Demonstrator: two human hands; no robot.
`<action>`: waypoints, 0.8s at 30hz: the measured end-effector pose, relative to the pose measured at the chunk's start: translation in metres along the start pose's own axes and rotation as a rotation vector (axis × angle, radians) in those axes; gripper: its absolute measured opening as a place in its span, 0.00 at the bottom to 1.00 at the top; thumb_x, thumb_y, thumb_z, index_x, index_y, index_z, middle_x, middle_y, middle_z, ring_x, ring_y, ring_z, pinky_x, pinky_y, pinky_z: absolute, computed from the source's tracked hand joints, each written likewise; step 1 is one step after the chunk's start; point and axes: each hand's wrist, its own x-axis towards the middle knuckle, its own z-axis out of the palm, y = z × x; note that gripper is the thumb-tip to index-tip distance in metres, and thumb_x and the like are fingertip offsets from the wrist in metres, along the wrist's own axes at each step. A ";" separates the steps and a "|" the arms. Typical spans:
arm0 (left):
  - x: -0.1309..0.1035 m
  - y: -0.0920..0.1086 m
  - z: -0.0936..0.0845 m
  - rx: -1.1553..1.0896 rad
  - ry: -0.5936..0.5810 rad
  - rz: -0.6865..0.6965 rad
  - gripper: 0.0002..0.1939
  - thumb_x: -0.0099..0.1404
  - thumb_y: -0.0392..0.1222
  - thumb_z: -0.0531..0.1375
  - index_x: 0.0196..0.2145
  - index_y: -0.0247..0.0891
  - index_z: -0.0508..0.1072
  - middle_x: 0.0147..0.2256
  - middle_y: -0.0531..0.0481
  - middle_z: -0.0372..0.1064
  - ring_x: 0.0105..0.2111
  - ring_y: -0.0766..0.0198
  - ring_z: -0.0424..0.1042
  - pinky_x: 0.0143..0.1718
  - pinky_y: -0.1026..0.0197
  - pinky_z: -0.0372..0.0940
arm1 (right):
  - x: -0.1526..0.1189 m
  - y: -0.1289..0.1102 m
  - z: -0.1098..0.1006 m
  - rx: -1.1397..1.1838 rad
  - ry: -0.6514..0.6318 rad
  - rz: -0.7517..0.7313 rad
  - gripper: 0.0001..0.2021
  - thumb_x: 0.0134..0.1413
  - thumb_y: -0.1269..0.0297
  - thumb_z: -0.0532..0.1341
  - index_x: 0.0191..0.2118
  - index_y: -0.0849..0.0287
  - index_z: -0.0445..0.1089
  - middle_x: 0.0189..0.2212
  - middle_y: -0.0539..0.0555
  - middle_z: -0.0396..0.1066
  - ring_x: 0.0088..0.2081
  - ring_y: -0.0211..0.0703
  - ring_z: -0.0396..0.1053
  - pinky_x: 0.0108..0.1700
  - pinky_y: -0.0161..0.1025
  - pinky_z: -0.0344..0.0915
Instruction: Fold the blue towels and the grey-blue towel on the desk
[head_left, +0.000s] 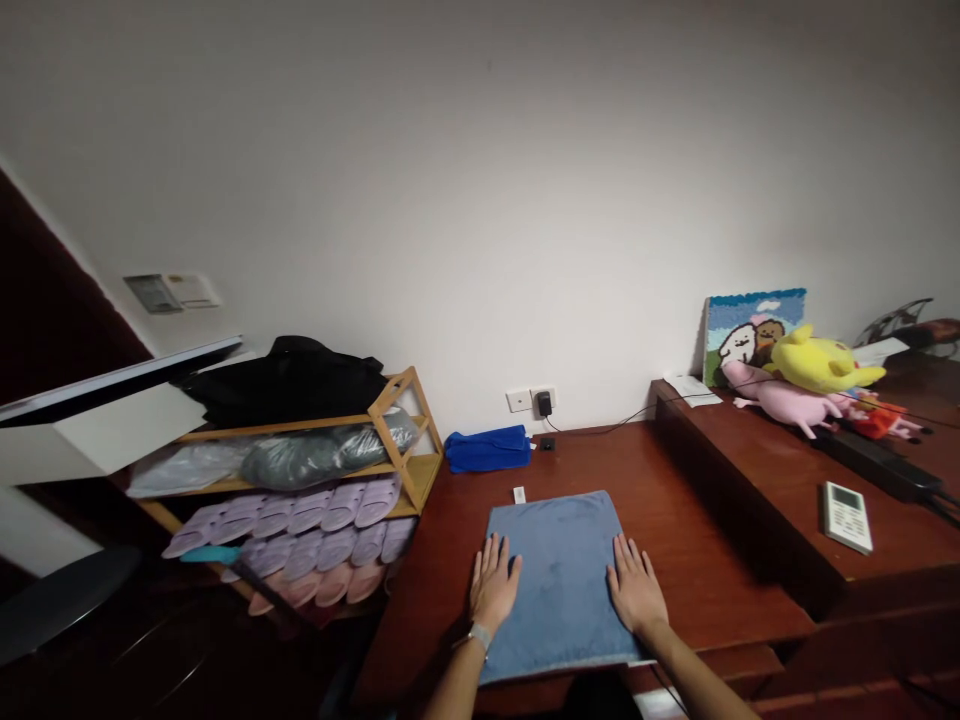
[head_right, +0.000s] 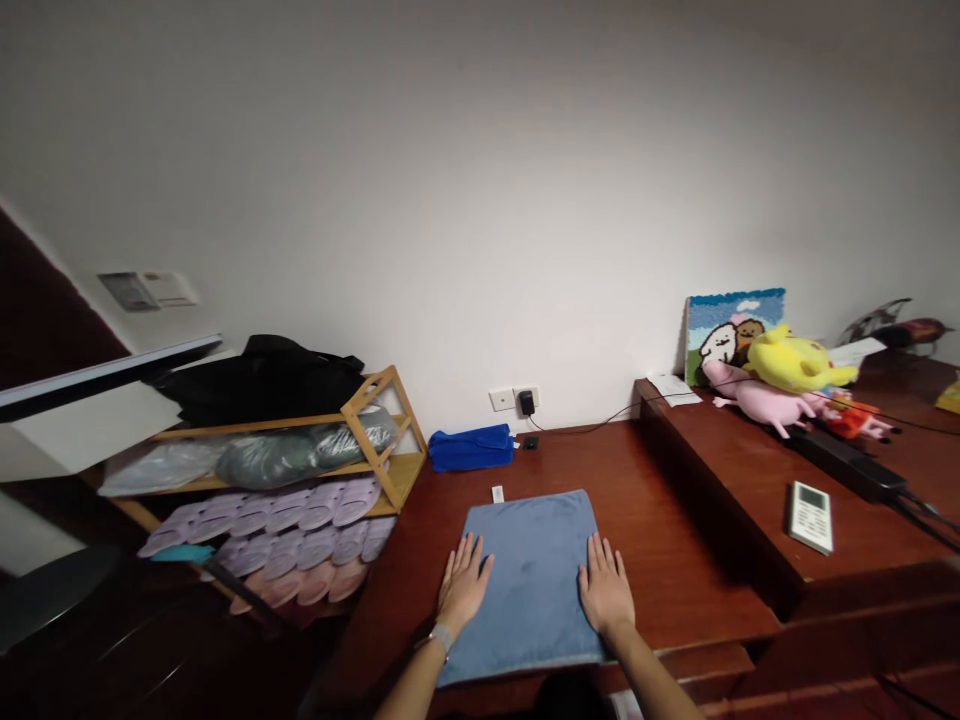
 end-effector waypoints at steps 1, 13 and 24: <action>-0.002 0.014 -0.001 0.002 0.044 0.043 0.32 0.77 0.52 0.40 0.71 0.35 0.57 0.72 0.42 0.46 0.73 0.52 0.46 0.72 0.43 0.45 | -0.001 0.000 -0.001 0.001 -0.001 0.001 0.35 0.68 0.53 0.37 0.74 0.66 0.42 0.75 0.52 0.38 0.75 0.48 0.36 0.74 0.50 0.33; -0.046 0.108 0.045 -0.085 0.016 0.324 0.32 0.77 0.56 0.38 0.73 0.43 0.49 0.73 0.48 0.44 0.73 0.54 0.46 0.72 0.44 0.49 | 0.000 0.002 0.002 -0.004 0.005 -0.024 0.35 0.68 0.54 0.37 0.74 0.65 0.44 0.75 0.53 0.39 0.75 0.49 0.36 0.74 0.50 0.33; -0.070 -0.014 0.021 0.050 0.052 0.061 0.36 0.76 0.60 0.39 0.72 0.38 0.53 0.73 0.46 0.46 0.72 0.53 0.47 0.72 0.45 0.48 | -0.001 0.002 0.007 -0.040 0.018 -0.004 0.35 0.68 0.53 0.37 0.74 0.66 0.43 0.75 0.55 0.40 0.75 0.49 0.37 0.74 0.50 0.32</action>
